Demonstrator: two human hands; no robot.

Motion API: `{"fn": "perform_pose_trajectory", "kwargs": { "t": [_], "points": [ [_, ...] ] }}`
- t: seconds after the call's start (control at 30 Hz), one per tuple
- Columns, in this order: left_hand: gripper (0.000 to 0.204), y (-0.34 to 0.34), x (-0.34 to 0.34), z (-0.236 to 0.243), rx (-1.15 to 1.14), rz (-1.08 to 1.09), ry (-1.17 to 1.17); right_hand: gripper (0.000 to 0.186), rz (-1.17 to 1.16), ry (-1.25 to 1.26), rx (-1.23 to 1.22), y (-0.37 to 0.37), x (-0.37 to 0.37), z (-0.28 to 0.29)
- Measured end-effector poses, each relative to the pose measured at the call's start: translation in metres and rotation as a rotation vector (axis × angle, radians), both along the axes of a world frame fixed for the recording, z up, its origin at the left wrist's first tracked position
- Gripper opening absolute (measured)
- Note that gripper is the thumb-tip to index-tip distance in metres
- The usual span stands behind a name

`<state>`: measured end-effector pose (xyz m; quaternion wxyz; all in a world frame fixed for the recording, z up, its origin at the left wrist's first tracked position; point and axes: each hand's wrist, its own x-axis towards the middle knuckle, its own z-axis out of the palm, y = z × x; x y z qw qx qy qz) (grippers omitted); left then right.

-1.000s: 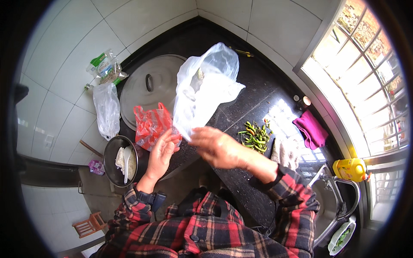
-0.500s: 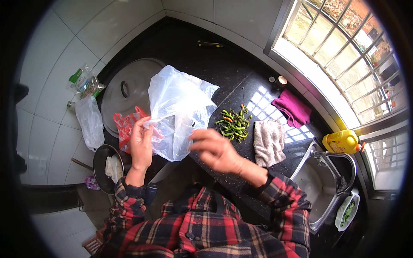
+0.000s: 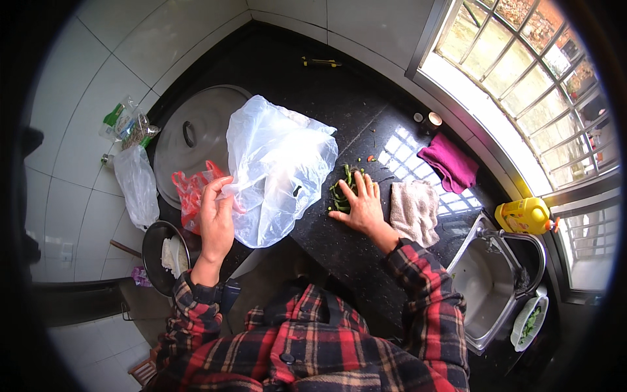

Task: The person plucks leaves from stems and places them in a colander, then washes hands and a cloth at the sink. The person wipes the countertop with the cloth, collects debris into a plastic bag, and continues wiping multiple areas of the kitchen counter.

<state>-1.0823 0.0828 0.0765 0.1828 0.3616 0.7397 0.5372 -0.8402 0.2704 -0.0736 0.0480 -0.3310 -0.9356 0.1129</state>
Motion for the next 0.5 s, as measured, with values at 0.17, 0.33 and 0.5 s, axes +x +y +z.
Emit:
{"fn": "perform_pose_trajectory", "kwargs": {
  "t": [0.17,0.33,0.5],
  "points": [
    [0.024,0.009,0.002,0.006,-0.013,-0.036,0.252,0.053,0.074,0.221,0.068,0.001,-0.001,-0.006],
    [0.026,0.02,0.009,0.009,0.013,-0.097,0.204,0.03,-0.057,0.282,-0.045,0.019,-0.01,-0.023],
    [0.027,0.02,0.017,0.01,0.007,-0.136,-0.084,0.028,-0.421,0.421,-0.349,0.036,-0.008,-0.002]
  ]
}}
